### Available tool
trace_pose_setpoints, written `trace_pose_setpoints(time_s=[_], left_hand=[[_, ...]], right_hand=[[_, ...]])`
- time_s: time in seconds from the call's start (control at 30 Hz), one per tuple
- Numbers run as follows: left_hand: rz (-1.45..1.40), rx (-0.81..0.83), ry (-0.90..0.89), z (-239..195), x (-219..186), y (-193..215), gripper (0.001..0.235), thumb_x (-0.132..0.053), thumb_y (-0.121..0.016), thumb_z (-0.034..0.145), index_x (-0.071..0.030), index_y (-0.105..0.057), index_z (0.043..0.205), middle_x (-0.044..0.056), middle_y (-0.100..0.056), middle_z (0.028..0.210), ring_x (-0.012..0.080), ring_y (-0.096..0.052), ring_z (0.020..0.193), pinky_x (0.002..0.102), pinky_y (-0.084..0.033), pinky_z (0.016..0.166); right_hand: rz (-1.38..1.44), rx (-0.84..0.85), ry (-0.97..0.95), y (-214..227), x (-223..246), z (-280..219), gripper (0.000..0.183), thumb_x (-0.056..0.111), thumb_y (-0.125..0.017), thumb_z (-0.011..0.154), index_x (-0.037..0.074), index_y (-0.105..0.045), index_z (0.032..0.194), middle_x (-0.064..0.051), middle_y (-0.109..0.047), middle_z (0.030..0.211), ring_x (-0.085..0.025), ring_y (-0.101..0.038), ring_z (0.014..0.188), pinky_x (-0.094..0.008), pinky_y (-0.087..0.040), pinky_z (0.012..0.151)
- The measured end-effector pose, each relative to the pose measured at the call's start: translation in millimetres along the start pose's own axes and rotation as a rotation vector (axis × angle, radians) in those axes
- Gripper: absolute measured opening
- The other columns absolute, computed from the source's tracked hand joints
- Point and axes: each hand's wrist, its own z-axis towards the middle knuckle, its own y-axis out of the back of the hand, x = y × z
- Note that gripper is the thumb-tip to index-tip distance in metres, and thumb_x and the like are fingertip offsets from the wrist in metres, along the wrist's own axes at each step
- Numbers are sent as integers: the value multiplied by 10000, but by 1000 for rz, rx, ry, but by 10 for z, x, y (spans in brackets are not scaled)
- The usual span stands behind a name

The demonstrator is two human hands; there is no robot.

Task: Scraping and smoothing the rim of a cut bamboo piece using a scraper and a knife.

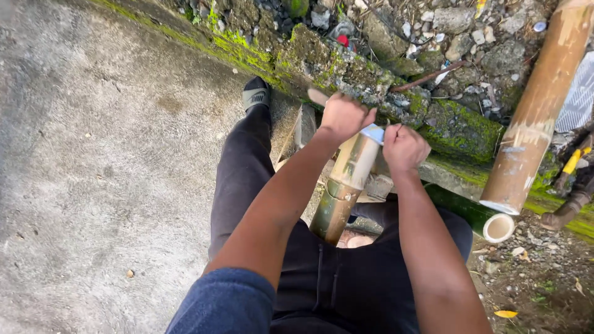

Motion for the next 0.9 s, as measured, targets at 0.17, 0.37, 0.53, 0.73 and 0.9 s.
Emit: trace_pose_setpoints(time_s=[0.17,0.37,0.53,0.73,0.9], left_hand=[[-36,-45,-32,111,33,-15,484,-442,-554,974,-176,-716,605,27,-714,663,225,-686,679,398,-490,751],[-25,-74,-73,178,35,-34,464,-418,-582,962,-182,-695,579,17,-691,626,217,-675,659,398,-479,728],[-9,-109,-86,158,34,-21,440,-406,-596,953,-179,-696,589,20,-688,634,213,-665,650,391,-479,734],[-45,-257,-90,99,26,39,382,-365,-624,912,-171,-687,589,7,-684,646,211,-659,671,401,-487,762],[-82,-211,-54,100,34,53,424,-360,-629,950,-163,-675,578,10,-681,635,202,-661,675,374,-487,744]], right_hand=[[-19,-41,-5,-53,-17,43,363,208,-623,959,70,-627,624,-149,-620,620,-352,-580,500,-473,-464,505],[-27,-61,-29,-78,-44,53,370,202,-633,956,61,-623,614,-154,-623,627,-354,-582,503,-466,-460,497],[-46,-63,-18,-66,-36,66,341,208,-639,951,67,-647,641,-150,-623,623,-346,-588,499,-459,-459,484],[-80,-52,-5,-44,-24,68,370,191,-646,934,54,-618,591,-148,-618,607,-343,-585,493,-457,-449,475],[-81,-40,63,-47,-44,108,333,187,-614,952,83,-659,639,-126,-628,616,-297,-615,511,-424,-469,482]])
